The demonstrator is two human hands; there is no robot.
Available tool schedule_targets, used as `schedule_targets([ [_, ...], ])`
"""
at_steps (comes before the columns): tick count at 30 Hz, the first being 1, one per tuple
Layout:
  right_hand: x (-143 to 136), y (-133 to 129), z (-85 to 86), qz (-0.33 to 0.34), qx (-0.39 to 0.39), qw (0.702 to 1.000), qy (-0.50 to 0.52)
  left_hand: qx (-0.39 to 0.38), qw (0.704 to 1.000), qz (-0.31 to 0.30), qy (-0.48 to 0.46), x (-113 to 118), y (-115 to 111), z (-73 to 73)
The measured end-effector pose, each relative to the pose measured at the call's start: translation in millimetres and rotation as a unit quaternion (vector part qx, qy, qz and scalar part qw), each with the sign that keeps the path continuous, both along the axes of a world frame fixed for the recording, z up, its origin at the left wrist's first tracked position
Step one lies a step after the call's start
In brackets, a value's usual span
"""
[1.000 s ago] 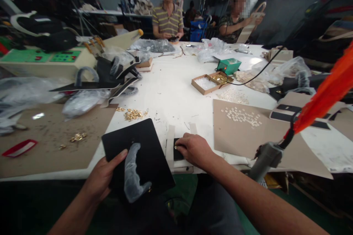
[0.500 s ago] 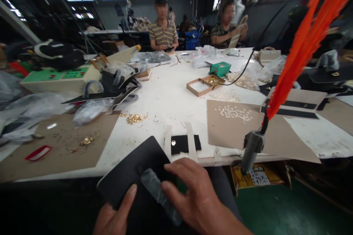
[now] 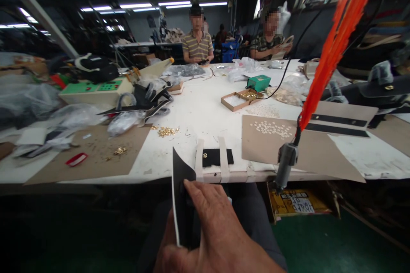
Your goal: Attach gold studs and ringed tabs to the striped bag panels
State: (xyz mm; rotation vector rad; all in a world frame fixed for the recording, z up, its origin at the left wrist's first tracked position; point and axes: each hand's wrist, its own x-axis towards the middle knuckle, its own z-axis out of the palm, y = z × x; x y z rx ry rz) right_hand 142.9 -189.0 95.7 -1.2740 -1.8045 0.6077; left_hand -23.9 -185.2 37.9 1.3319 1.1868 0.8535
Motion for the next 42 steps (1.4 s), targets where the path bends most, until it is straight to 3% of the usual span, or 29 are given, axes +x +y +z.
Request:
schedule_targets([
  [3,10,0,12.1,-0.009,-0.088,0.986,0.139,0.192,0.978,-0.018,0.078,7,-10,15.3],
  [5,22,6,13.4,-0.033,-0.178,0.95,0.253,0.317,0.935,-0.031,0.153,8,-8,27.2],
  [7,35,17,10.5,-0.044,-0.242,0.9,0.36,0.363,0.914,-0.006,0.182,2,4,38.7],
  [11,54,39,1.9,-0.037,-0.321,0.813,0.485,0.278,0.951,0.073,0.112,-12,47,56.7],
  [14,56,49,-1.9,-0.034,-0.372,0.795,0.477,0.129,0.991,0.024,-0.017,-12,77,65.6],
  [16,55,54,-4.7,-0.019,-0.378,0.807,0.454,0.025,0.993,-0.048,-0.102,-6,89,65.9],
  [19,51,58,-13.8,-0.004,-0.343,0.869,0.357,-0.058,0.988,-0.078,-0.117,3,99,49.6],
  [22,47,57,-32.4,-0.008,-0.303,0.927,0.219,-0.061,0.996,-0.043,-0.048,6,100,17.7],
  [26,34,49,-62.3,-0.054,-0.276,0.951,0.132,-0.032,0.997,-0.061,0.034,1,92,-13.1],
  [29,23,43,-71.1,-0.09,-0.297,0.934,0.179,-0.038,0.996,-0.071,0.049,-3,92,-13.4],
  [32,17,47,-66.7,-0.116,-0.285,0.926,0.22,-0.071,0.994,-0.068,0.047,-6,100,-4.9],
  [36,18,61,-62.8,-0.128,-0.222,0.947,0.193,-0.148,0.986,-0.07,0.018,-5,113,2.2],
  [39,22,71,-69.9,-0.127,-0.147,0.972,0.136,-0.203,0.978,-0.057,0.007,-2,117,2.9],
  [42,25,79,-78.0,-0.116,-0.096,0.985,0.082,-0.209,0.976,-0.063,0.016,0,124,3.0],
])
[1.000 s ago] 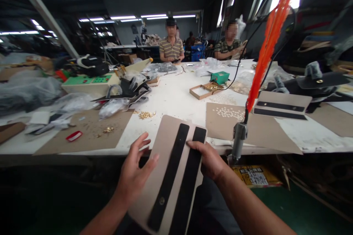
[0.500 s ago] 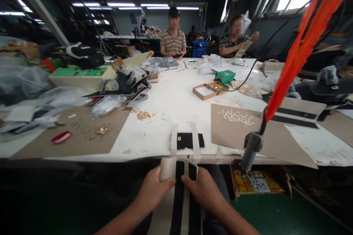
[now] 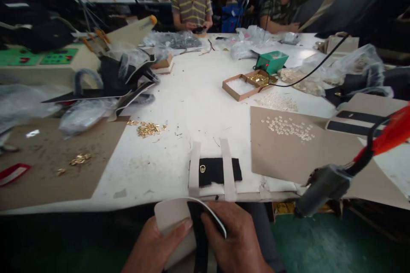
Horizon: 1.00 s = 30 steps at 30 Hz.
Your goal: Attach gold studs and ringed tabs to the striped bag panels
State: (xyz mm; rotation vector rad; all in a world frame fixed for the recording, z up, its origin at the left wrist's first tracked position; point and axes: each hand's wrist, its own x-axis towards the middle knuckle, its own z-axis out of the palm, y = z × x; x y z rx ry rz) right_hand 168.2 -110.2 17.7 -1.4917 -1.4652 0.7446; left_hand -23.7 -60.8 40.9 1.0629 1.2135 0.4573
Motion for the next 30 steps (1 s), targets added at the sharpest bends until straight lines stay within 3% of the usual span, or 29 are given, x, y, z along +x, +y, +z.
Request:
schedule_targets([
  [3,3,10,0.1,-0.008,-0.009,1.0,-0.015,0.022,0.999,-0.04,0.003,1,16,2.7],
  [6,8,26,8.5,-0.029,-0.068,0.997,0.008,0.049,0.995,-0.074,0.042,4,40,7.5],
  [13,21,71,22.0,-0.053,-0.142,0.988,-0.031,0.144,0.981,-0.102,0.081,19,85,9.2],
  [21,23,92,21.3,-0.062,-0.14,0.963,-0.223,0.189,0.975,-0.086,0.083,30,96,2.6],
  [30,23,95,12.6,-0.07,-0.133,0.962,-0.23,0.195,0.976,-0.069,0.069,33,101,-1.4],
])
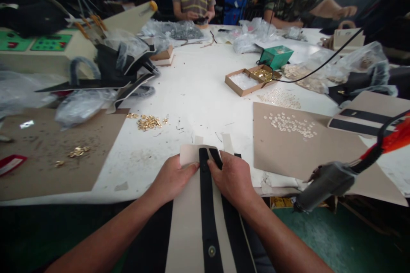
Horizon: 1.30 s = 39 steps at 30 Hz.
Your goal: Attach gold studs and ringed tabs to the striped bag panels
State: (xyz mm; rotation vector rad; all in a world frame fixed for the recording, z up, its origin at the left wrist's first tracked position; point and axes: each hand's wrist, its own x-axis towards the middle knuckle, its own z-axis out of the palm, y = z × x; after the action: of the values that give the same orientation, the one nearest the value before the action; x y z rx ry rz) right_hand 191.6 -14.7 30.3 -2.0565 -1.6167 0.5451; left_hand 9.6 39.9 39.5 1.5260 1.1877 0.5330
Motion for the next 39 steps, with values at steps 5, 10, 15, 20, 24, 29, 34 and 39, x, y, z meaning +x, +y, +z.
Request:
schedule_targets([
  [5,2,2,-3.3,0.008,-0.003,1.0,-0.003,0.017,1.0,-0.007,0.016,1,0,-2.5],
  [10,2,3,-5.9,0.016,0.008,0.999,-0.028,0.068,0.997,-0.021,0.041,1,1,-6.3],
  [15,0,3,-8.5,0.019,0.016,0.999,-0.037,0.154,0.971,0.015,0.18,-1,-4,-12.7],
  [20,0,1,-11.6,0.013,0.024,0.998,-0.062,0.397,0.9,0.028,0.181,-2,-9,-14.3],
  [24,1,2,-12.9,0.016,0.015,0.999,-0.043,0.389,0.908,-0.069,0.137,3,-10,-16.7],
  [29,2,8,-2.2,0.009,-0.015,1.0,0.012,0.326,0.939,-0.023,0.107,7,-10,-24.6],
  [34,26,3,2.7,-0.065,0.083,0.982,0.158,0.333,0.937,-0.022,0.098,3,-7,-28.8],
  [39,95,-16,-8.3,-0.137,0.128,0.98,0.065,0.352,0.932,-0.018,0.088,1,2,-38.2],
])
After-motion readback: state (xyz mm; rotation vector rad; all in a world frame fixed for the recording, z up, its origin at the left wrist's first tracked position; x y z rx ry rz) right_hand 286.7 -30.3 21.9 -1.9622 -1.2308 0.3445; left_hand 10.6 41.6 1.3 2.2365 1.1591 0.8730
